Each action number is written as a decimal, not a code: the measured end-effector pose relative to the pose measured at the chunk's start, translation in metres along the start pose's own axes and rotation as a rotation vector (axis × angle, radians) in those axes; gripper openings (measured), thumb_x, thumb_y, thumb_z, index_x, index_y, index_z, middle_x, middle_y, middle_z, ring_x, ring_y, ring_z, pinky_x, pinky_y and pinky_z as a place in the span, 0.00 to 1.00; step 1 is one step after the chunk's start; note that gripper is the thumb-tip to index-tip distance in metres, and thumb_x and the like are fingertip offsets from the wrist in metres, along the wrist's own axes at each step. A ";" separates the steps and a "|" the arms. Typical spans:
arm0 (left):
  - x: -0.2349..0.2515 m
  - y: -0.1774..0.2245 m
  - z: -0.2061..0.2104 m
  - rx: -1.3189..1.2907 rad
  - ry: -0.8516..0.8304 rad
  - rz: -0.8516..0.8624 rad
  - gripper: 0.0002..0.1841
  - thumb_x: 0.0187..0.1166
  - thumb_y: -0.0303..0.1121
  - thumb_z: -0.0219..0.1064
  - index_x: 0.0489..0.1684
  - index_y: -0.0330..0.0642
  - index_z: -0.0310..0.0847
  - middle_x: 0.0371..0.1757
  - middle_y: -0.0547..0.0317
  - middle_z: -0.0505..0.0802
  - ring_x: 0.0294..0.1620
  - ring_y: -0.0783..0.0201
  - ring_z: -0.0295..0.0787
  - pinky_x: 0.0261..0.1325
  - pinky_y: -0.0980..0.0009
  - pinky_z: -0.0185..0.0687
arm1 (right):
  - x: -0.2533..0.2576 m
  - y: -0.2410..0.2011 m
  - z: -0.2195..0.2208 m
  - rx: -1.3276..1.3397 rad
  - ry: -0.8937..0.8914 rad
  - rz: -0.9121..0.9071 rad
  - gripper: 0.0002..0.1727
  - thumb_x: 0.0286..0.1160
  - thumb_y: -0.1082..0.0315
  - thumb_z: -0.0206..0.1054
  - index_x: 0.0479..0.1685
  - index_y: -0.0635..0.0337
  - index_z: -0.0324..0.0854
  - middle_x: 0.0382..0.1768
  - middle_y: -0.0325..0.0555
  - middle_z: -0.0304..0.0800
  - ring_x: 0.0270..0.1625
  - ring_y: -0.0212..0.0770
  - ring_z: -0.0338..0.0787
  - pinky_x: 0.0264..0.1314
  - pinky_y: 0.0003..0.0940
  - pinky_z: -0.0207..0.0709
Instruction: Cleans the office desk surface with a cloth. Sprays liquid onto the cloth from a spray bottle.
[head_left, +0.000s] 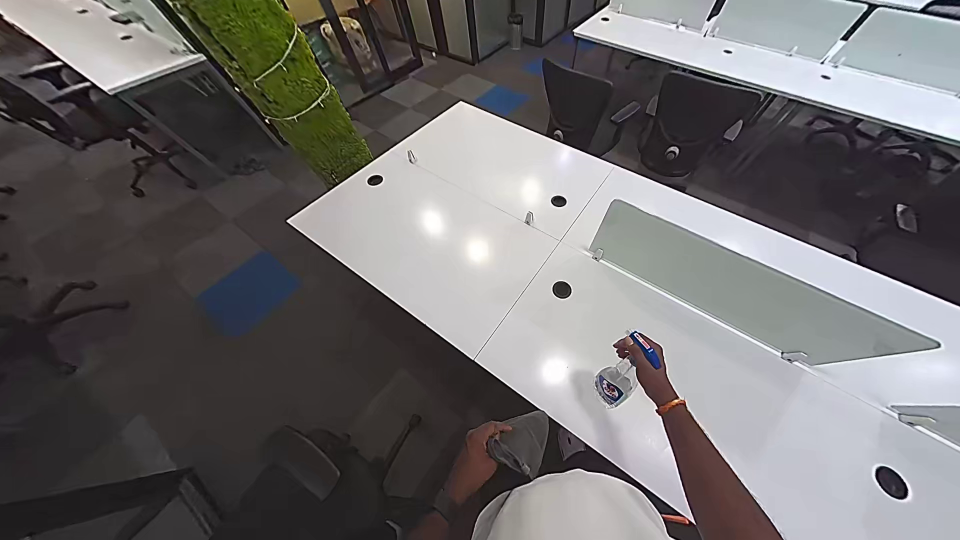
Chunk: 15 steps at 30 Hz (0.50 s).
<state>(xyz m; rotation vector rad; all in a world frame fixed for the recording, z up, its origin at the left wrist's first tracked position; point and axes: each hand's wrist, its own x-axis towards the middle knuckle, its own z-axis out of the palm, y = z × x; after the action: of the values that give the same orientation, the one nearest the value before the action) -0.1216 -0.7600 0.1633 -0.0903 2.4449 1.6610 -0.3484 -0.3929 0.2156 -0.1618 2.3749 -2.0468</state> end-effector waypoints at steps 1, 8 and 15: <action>-0.004 -0.002 -0.018 0.036 -0.045 0.018 0.18 0.65 0.20 0.68 0.55 0.41 0.90 0.52 0.58 0.96 0.53 0.69 0.93 0.65 0.66 0.87 | 0.000 -0.002 0.007 -0.008 -0.005 -0.013 0.15 0.82 0.60 0.56 0.41 0.61 0.85 0.34 0.39 0.95 0.38 0.32 0.93 0.43 0.29 0.87; -0.005 -0.006 -0.093 0.202 -0.006 -0.108 0.18 0.65 0.24 0.71 0.56 0.42 0.90 0.51 0.56 0.95 0.53 0.63 0.92 0.64 0.60 0.85 | -0.022 -0.009 0.058 -0.192 -0.250 -0.027 0.15 0.78 0.58 0.60 0.25 0.55 0.83 0.21 0.28 0.83 0.27 0.22 0.82 0.36 0.23 0.78; 0.008 -0.016 -0.061 0.191 0.246 -0.236 0.20 0.63 0.20 0.70 0.56 0.41 0.90 0.53 0.54 0.96 0.56 0.60 0.93 0.68 0.55 0.85 | -0.039 0.001 0.086 -0.202 -0.602 0.020 0.17 0.80 0.54 0.65 0.31 0.58 0.84 0.23 0.34 0.82 0.27 0.25 0.80 0.34 0.26 0.75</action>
<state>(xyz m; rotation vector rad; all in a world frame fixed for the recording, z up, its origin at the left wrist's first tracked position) -0.1337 -0.8220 0.1688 -0.5634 2.6319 1.3821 -0.3033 -0.4746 0.1996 -0.6469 2.1594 -1.4584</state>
